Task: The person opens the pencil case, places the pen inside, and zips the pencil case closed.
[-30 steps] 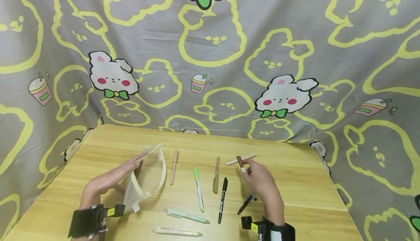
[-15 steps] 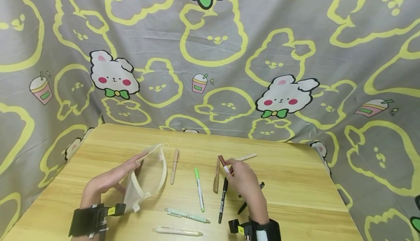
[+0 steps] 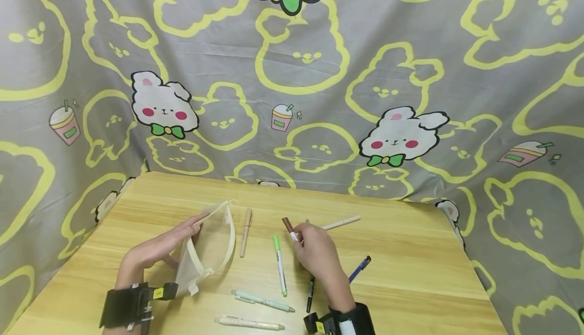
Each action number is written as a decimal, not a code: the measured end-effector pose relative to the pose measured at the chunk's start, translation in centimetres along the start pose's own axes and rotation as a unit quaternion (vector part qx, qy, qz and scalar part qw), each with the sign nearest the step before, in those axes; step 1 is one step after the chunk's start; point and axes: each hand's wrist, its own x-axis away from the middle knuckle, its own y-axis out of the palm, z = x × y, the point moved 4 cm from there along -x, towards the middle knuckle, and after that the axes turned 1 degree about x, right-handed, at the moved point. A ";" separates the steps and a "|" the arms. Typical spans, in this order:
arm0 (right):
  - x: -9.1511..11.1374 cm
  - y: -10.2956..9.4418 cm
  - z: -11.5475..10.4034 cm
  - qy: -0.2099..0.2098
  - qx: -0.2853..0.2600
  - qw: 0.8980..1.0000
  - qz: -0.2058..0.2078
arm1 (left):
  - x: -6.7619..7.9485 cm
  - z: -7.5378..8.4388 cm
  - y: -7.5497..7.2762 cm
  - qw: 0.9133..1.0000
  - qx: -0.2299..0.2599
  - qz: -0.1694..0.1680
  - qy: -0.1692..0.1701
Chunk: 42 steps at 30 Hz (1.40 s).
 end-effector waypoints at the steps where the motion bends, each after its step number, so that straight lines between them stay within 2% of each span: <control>1: -0.1 0.3 -0.3 -0.009 0.003 1.000 0.001 | 0.0 0.0 0.0 1.000 0.000 0.001 0.000; 5: -0.4 1.0 -1.3 -0.037 0.005 0.999 0.001 | 0.0 0.0 0.2 1.000 0.000 -0.002 -0.001; 14: -1.6 1.8 -3.2 -0.056 0.013 0.998 -0.002 | -0.1 0.3 0.2 1.000 -0.006 -0.005 0.000; 21: -2.5 2.2 -4.5 -0.059 -0.011 0.998 -0.029 | -0.1 0.5 0.3 1.000 -0.007 -0.004 0.004; 29: -3.3 3.1 -6.1 -0.079 -0.037 0.996 -0.036 | -0.1 0.7 0.4 1.000 -0.010 -0.004 0.007; 42: -4.7 6.0 -9.4 -0.039 -0.093 0.991 -0.089 | 0.1 0.4 0.3 1.000 -0.015 0.003 0.012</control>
